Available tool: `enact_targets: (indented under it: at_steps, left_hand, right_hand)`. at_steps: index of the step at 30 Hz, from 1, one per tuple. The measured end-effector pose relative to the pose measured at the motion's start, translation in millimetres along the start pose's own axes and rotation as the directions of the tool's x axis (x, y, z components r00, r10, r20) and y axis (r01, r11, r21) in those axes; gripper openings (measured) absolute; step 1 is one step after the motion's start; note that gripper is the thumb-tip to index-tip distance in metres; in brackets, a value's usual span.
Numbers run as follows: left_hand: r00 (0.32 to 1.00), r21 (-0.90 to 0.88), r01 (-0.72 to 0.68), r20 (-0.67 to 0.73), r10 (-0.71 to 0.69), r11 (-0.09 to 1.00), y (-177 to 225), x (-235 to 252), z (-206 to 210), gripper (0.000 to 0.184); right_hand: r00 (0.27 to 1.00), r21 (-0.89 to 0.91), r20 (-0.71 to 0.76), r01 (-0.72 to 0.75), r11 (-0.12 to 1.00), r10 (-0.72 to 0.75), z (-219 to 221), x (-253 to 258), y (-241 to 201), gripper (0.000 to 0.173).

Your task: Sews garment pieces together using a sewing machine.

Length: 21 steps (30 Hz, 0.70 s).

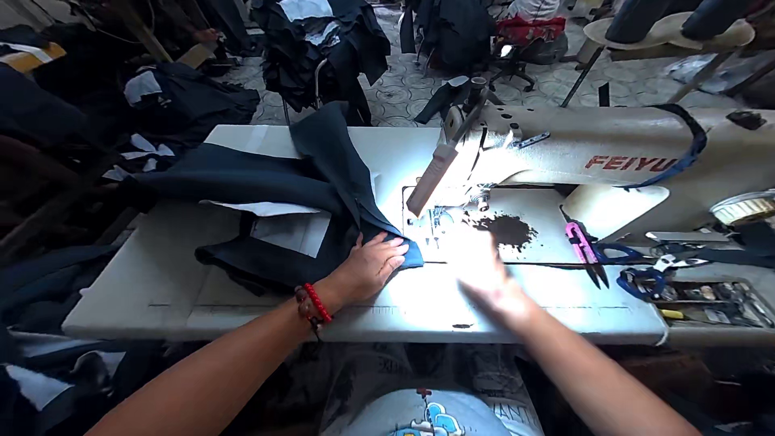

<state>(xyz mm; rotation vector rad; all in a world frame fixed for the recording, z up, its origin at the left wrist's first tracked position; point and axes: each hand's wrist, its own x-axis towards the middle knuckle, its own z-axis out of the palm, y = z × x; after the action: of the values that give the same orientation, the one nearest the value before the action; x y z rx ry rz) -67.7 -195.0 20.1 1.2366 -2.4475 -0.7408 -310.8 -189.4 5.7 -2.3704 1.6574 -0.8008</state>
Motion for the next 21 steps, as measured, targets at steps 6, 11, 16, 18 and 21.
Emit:
enact_targets:
  at_steps: [6,11,16,18,21]
  left_hand:
    - [0.942,0.115,-0.115,0.329,0.071,0.987,12.5,36.0,-49.2,0.034]
    - [0.888,0.293,-0.193,0.457,0.04,0.937,22.6,62.0,-63.6,0.037]
    - [0.903,0.452,-0.291,0.422,0.085,0.843,16.4,59.7,-55.6,0.03]
    - [0.924,0.446,-0.264,0.372,0.091,0.855,14.8,56.9,-49.7,0.025]
    - [0.967,0.377,-0.135,0.253,0.039,0.916,16.6,52.6,-32.9,0.016]
  right_hand:
    - [0.872,0.283,-0.039,0.479,0.831,-0.489,66.3,-35.4,-135.4,0.041]
    - [0.948,0.085,0.073,0.304,0.949,-0.31,96.0,2.5,-189.0,0.021]
    - [0.891,0.1,0.111,0.43,0.897,-0.44,64.9,-21.7,-162.1,0.019]
    - [0.839,0.101,-0.094,0.544,0.833,-0.536,59.4,-44.2,-128.5,0.013]
    - [0.8,0.242,-0.156,0.599,0.763,-0.579,31.3,-72.7,-68.1,0.016]
